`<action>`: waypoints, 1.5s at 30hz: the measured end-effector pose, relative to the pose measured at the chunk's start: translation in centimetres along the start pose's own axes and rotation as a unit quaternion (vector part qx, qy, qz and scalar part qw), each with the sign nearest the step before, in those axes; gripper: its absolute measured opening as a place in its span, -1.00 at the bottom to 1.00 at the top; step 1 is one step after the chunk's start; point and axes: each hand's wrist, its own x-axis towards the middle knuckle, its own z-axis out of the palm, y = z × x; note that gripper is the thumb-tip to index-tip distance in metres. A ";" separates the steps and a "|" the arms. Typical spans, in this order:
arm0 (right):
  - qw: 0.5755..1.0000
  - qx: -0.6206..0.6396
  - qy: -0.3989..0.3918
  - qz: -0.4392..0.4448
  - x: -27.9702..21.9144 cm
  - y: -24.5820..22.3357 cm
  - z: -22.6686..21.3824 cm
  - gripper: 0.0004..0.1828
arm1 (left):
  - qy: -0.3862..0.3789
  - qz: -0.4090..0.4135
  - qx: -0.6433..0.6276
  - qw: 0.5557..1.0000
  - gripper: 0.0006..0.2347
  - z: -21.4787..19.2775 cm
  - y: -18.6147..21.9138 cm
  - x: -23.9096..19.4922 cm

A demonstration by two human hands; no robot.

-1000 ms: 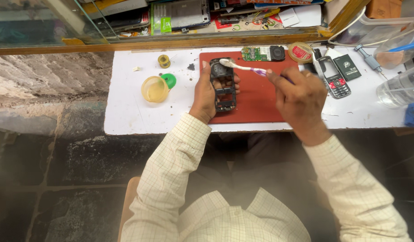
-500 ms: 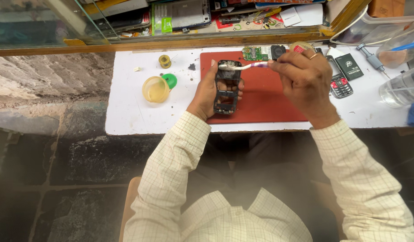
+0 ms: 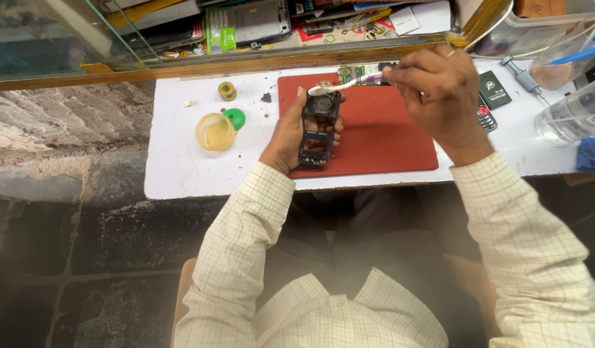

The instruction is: The person uses a hot air gun on a circuit board, then picks up a disassembled mobile phone casing and scrubs it with a toothbrush. They repeatedly apply liquid from a bottle to the casing and continue scrubbing various areas.

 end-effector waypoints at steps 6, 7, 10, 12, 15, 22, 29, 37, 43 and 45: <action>0.996 -0.022 0.019 0.082 -2.8 -2.5 0.8 -0.92 | 0.038 0.041 -0.007 0.998 -0.41 -0.5 -1.1 0.4; 0.995 -0.022 0.023 0.091 -3.1 -2.6 0.8 -0.92 | 0.047 0.044 -0.011 0.998 -0.41 -0.6 -1.2 0.4; 0.993 -0.007 0.016 0.117 -3.5 -2.9 0.4 -0.93 | 0.056 0.051 0.005 0.997 -0.41 -0.6 -1.4 0.4; 0.991 0.003 0.012 0.133 -3.6 -3.4 0.0 -0.94 | 0.056 0.056 0.012 0.997 -0.40 -0.6 -1.5 0.4; 0.984 0.008 0.003 0.180 -3.9 -5.2 -0.3 -0.93 | 0.057 0.061 0.001 0.997 -0.40 -0.6 -1.6 0.5; 0.944 0.122 -0.003 0.306 -4.3 -11.6 0.2 -0.86 | 0.071 0.101 -0.007 0.992 -0.39 -1.0 -2.2 0.3; 0.913 0.241 -0.007 0.329 -5.1 -16.3 3.5 -0.82 | 0.090 0.110 -0.055 0.988 -0.39 -1.7 -2.9 0.8; 0.657 0.552 0.173 0.483 -9.1 -7.8 -1.9 -0.47 | 0.087 0.110 -0.031 0.990 -0.38 -1.5 -2.6 0.5; 0.713 0.462 0.282 0.446 -12.6 -1.2 -12.4 -0.64 | 0.100 0.092 -0.012 0.991 -0.38 -0.4 -1.6 -0.4; 0.744 0.423 0.262 0.446 -13.7 0.0 -14.2 -0.72 | 0.097 0.092 -0.007 0.991 -0.38 0.0 -1.3 -0.3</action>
